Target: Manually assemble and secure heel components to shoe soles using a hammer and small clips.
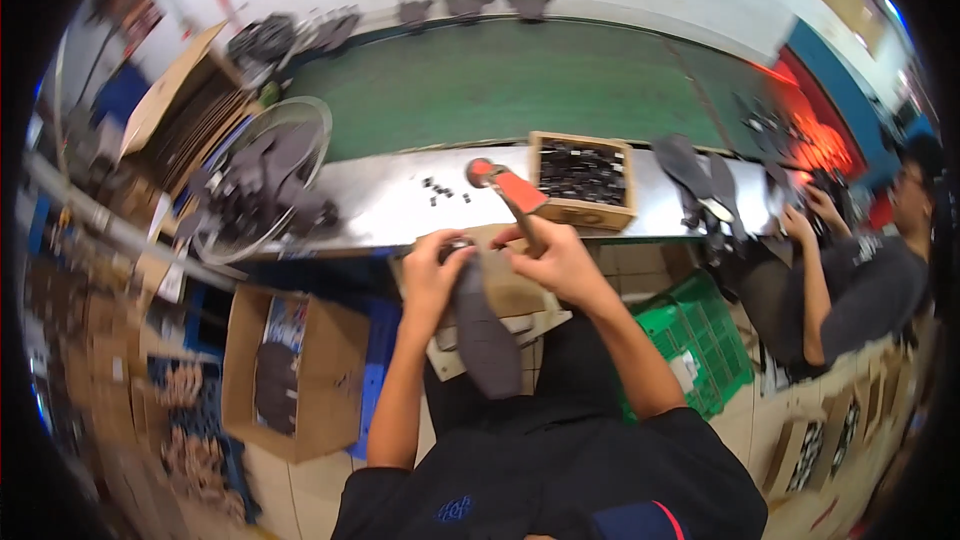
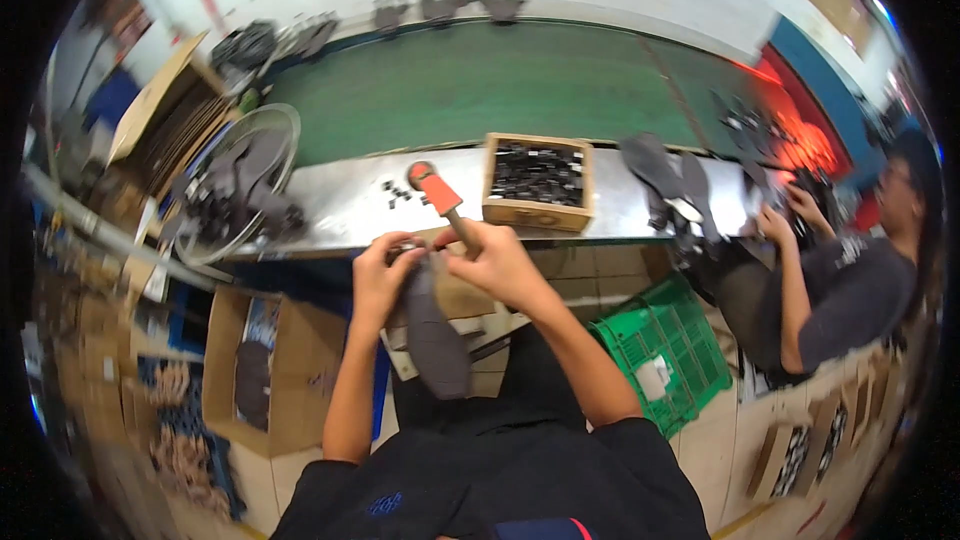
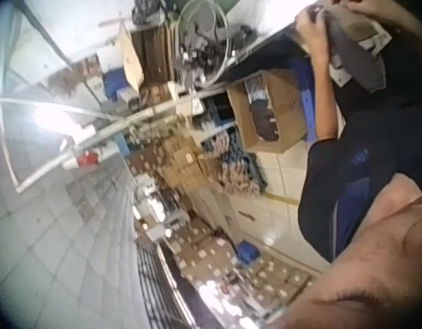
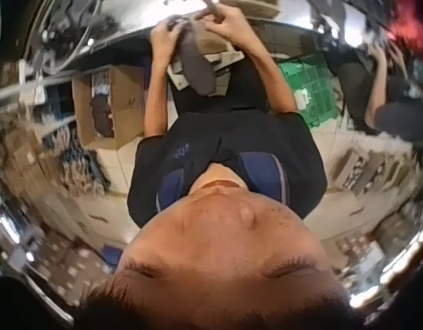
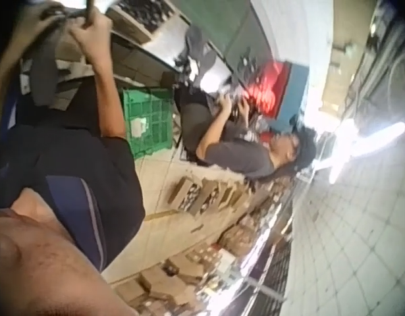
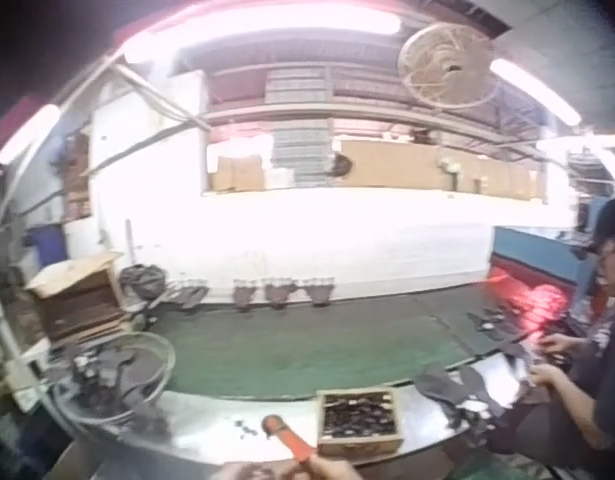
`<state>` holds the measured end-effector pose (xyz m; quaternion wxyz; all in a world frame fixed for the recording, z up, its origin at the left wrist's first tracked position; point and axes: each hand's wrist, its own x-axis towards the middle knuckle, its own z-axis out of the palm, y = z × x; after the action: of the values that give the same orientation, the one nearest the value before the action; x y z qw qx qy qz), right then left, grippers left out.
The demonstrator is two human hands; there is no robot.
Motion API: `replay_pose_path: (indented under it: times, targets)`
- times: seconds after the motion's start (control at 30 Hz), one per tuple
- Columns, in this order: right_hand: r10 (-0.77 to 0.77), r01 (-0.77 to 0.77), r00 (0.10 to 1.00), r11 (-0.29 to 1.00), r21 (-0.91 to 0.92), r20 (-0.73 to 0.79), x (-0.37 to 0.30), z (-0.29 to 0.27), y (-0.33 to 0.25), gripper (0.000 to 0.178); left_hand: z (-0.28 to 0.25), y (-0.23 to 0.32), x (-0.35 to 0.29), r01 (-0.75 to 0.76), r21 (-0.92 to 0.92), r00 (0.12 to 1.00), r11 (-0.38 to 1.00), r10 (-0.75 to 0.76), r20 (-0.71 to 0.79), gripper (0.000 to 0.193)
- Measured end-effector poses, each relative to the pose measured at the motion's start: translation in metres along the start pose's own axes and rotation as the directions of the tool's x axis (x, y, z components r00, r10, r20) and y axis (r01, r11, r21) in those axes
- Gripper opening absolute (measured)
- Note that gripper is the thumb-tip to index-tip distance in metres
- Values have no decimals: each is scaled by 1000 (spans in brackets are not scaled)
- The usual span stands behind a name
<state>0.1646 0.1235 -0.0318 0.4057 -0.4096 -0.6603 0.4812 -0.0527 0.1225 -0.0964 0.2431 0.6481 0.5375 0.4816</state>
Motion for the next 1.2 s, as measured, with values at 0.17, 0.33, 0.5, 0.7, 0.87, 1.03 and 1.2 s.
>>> replay_pose_path:
  times: [0.17, 0.33, 0.5, 0.7, 0.87, 1.03, 1.2]
  targets:
    - [-204, 209, 978, 969, -128, 49, 17, 21, 8, 19, -9, 26, -24, 167, -62, 986, 984, -167, 20, 27]
    - [-175, 217, 969, 939, -266, 173, 20, 31, 18, 18, -10, 16, -34, 146, -110, 988, 983, -151, -43, 29]
    - [-209, 228, 973, 933, -280, 95, 19, 39, 24, 17, -9, 9, -35, 109, -135, 990, 985, -120, -70, 29]
    - [-230, 247, 969, 938, -244, 94, 21, 36, 33, 13, -7, 7, -35, 108, -155, 991, 982, -119, -63, 29]
    - [-128, 182, 977, 916, -358, 171, 15, 35, 7, 11, -7, 5, -35, 108, -187, 990, 976, -122, -65, 29]
    - [-218, 247, 968, 915, -320, 123, 11, 40, 10, 15, -12, 7, -31, 86, -127, 996, 988, -89, -18, 27]
    - [-349, 384, 923, 865, -324, 162, 13, 41, 5, 21, -23, 14, -27, 113, -119, 991, 987, -103, 81, 26]
